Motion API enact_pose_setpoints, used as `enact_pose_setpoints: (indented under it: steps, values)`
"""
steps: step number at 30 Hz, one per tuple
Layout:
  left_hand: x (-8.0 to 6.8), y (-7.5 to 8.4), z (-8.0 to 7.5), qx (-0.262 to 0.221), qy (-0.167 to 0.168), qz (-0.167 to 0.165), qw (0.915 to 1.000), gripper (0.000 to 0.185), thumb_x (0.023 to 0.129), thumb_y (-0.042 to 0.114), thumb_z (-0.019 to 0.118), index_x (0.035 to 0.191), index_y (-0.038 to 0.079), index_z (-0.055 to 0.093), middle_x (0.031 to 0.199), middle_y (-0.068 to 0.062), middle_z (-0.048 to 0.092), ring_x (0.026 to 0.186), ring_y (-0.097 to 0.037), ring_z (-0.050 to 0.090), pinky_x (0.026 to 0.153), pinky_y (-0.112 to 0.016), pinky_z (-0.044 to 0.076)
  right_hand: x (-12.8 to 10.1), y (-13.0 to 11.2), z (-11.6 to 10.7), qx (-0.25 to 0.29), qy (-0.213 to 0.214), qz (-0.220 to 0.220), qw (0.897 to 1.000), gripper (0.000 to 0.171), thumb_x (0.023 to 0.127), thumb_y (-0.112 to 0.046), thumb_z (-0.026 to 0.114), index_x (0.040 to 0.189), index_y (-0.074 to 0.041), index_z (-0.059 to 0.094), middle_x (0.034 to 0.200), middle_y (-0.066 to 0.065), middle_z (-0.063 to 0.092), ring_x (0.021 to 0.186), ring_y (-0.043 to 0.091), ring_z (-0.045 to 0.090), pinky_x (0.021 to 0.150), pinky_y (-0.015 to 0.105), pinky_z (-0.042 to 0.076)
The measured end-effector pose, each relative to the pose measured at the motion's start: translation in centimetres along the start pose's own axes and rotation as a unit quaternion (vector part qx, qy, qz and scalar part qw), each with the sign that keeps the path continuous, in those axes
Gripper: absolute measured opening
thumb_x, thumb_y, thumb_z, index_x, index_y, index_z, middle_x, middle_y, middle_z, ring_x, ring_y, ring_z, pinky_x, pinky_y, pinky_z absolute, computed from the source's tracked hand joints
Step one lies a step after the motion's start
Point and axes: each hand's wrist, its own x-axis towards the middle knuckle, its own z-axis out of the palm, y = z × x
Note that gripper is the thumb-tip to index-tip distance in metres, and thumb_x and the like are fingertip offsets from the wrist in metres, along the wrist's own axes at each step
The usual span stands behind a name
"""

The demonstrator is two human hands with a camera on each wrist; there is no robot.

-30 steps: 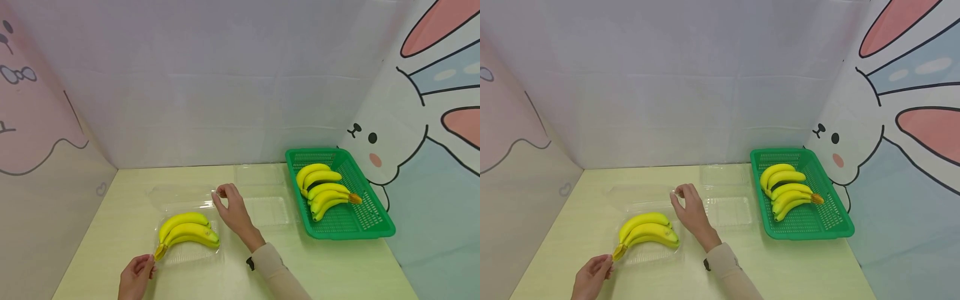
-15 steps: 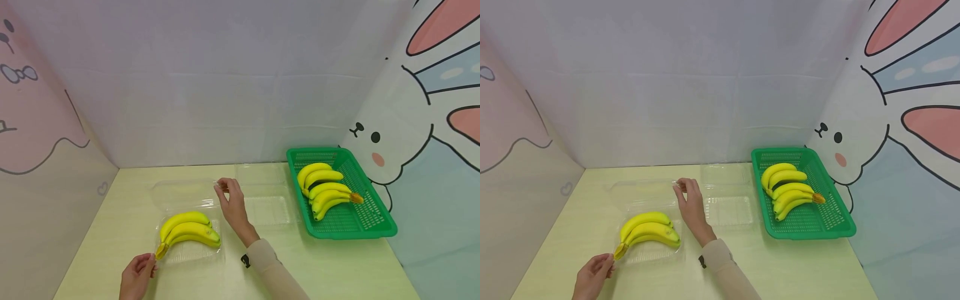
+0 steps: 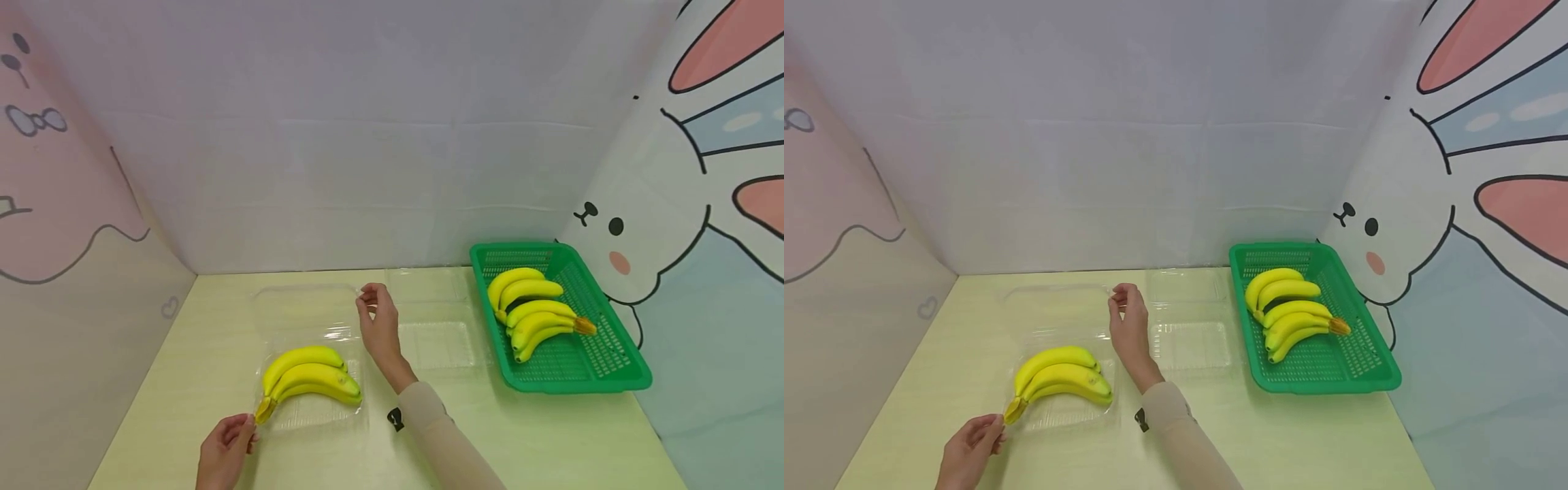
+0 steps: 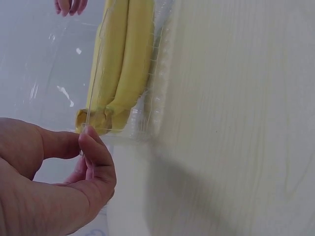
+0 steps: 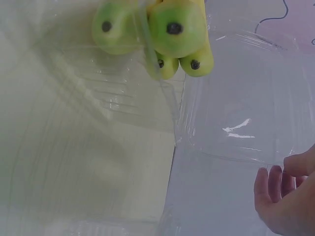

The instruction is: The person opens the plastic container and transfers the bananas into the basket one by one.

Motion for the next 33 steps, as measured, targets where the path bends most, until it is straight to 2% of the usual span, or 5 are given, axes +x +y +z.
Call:
enact_pose_setpoints:
  steps: [5, 11, 21, 29, 33]
  values:
    - [0.1, 0.0, 0.1, 0.004, 0.0, 0.001, 1.0, 0.033, 0.106, 0.015, 0.057, 0.125, -0.011, 0.052, 0.089, -0.011, 0.069, 0.073, -0.017, 0.064, 0.06, -0.024, 0.055, 0.2, 0.0, 0.1, 0.011, 0.004, 0.036, 0.999, 0.021, 0.1, 0.001, 0.063, 0.118, -0.002, 0.052, 0.104, 0.012, 0.064, 0.095, 0.026, 0.065, 0.088, 0.034, 0.058]
    - [-0.1, 0.3, 0.1, -0.006, -0.015, 0.001, 0.9999, 0.032, 0.107, 0.015, 0.056, 0.125, -0.011, 0.052, 0.09, -0.009, 0.069, 0.072, -0.013, 0.064, 0.06, -0.024, 0.055, 0.2, 0.4, 0.1, -0.004, 0.001, 0.041, 0.999, 0.021, 0.099, 0.004, 0.063, 0.116, 0.001, 0.052, 0.103, 0.013, 0.065, 0.095, 0.028, 0.067, 0.087, 0.038, 0.059]
    - [-0.2, 0.1, 0.0, 0.001, -0.006, 0.003, 1.0, 0.032, 0.107, 0.016, 0.056, 0.124, -0.01, 0.053, 0.089, -0.01, 0.07, 0.072, -0.014, 0.065, 0.06, -0.024, 0.055, -0.2, 1.2, 0.3, -0.031, -0.038, 0.086, 0.995, 0.019, 0.099, 0.003, 0.064, 0.116, 0.001, 0.056, 0.105, 0.012, 0.065, 0.096, 0.026, 0.066, 0.085, 0.034, 0.059]
    - [-0.2, 0.0, -0.2, -0.007, -0.01, 0.01, 0.9999, 0.031, 0.107, 0.014, 0.056, 0.124, -0.012, 0.052, 0.086, -0.007, 0.069, 0.069, -0.011, 0.064, 0.06, -0.023, 0.056, -0.8, 1.8, 0.4, -0.073, -0.08, 0.099, 0.989, 0.025, 0.096, 0.011, 0.056, 0.119, 0.001, 0.058, 0.109, 0.017, 0.067, 0.096, 0.029, 0.067, 0.088, 0.04, 0.058]
    - [-0.2, 0.0, -0.2, -0.011, -0.015, 0.012, 0.9998, 0.032, 0.107, 0.014, 0.056, 0.124, -0.012, 0.052, 0.085, -0.006, 0.069, 0.069, -0.01, 0.064, 0.06, -0.023, 0.056, -1.1, 2.0, 0.3, -0.078, -0.084, 0.099, 0.988, 0.027, 0.094, 0.013, 0.056, 0.119, 0.003, 0.06, 0.107, 0.02, 0.067, 0.094, 0.032, 0.069, 0.087, 0.043, 0.058]
